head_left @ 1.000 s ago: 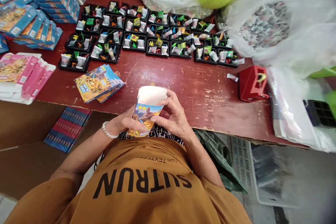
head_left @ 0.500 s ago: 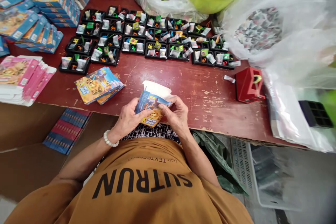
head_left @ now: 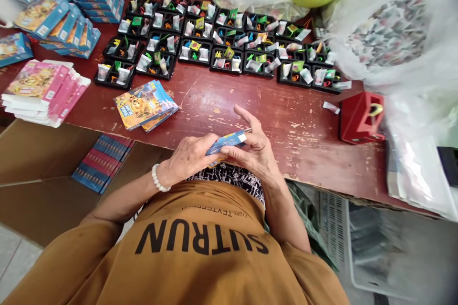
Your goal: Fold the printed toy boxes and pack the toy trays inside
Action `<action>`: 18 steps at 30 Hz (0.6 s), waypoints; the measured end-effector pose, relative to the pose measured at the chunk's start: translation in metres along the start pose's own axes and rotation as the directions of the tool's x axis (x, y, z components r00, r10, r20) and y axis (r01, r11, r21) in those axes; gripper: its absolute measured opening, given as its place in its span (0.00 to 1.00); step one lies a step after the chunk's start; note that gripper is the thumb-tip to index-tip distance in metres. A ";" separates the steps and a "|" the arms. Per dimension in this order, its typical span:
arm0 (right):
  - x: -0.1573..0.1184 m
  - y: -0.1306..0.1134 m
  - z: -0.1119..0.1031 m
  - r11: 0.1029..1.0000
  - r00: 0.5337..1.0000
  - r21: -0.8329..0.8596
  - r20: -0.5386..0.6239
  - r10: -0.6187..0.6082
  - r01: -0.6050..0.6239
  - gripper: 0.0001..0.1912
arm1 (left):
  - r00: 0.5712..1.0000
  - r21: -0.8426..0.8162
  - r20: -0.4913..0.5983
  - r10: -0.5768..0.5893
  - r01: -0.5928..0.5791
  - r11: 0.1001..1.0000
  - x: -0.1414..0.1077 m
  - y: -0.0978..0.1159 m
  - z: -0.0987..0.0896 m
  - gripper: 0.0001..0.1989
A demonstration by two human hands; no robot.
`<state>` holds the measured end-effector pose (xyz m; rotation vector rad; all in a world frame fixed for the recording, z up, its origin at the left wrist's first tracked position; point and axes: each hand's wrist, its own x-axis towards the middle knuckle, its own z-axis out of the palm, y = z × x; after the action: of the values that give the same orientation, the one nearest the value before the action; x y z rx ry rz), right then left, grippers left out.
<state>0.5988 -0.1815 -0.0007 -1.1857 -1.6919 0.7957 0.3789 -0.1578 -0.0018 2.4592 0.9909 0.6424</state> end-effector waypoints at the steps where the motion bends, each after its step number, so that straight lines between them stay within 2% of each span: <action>1: -0.002 -0.002 0.004 1.000 0.999 0.016 -0.037 0.007 -0.006 0.14 | 1.000 -0.011 -0.016 0.011 -0.011 1.000 0.001 0.001 0.000 0.18; 5: -0.005 -0.004 0.020 1.000 0.981 -0.024 -0.192 -0.008 0.004 0.08 | 0.998 -0.065 -0.050 0.028 -0.031 0.997 0.003 0.000 0.004 0.22; 8: -0.003 0.000 0.023 0.999 0.942 -0.040 -0.333 -0.032 0.019 0.13 | 1.000 -0.123 -0.027 -0.013 0.009 0.992 0.005 -0.005 0.005 0.23; 10: -0.001 0.004 0.019 0.999 0.905 0.047 -0.425 0.026 -0.007 0.17 | 0.997 -0.189 -0.028 -0.075 0.069 0.980 0.005 -0.009 0.004 0.24; 11: -0.001 0.006 0.015 0.991 0.896 0.131 -0.435 0.088 -0.034 0.19 | 0.992 -0.227 -0.047 -0.119 0.106 0.968 0.005 -0.011 0.002 0.24; 13: -0.003 0.008 0.008 0.932 0.915 0.342 -0.323 0.241 -0.125 0.29 | 0.970 -0.307 -0.115 -0.214 0.170 0.937 0.004 -0.013 0.000 0.26; 15: -0.009 0.008 0.005 0.831 0.940 0.500 -0.086 0.330 -0.245 0.35 | 0.937 -0.377 -0.180 -0.299 0.215 0.901 0.002 -0.014 0.001 0.28; 17: -0.016 0.007 0.011 0.748 0.932 0.574 0.078 0.354 -0.333 0.29 | 0.901 -0.440 -0.217 -0.375 0.253 0.862 -0.002 -0.013 0.005 0.30; 18: -0.019 0.007 0.017 0.719 0.924 0.603 0.091 0.370 -0.347 0.25 | 0.881 -0.469 -0.223 -0.416 0.277 0.838 -0.004 -0.011 0.009 0.30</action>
<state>0.5880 -0.1969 -0.0188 -1.0513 -1.0301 1.4285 0.3754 -0.1546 -0.0160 1.7623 1.2329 1.0224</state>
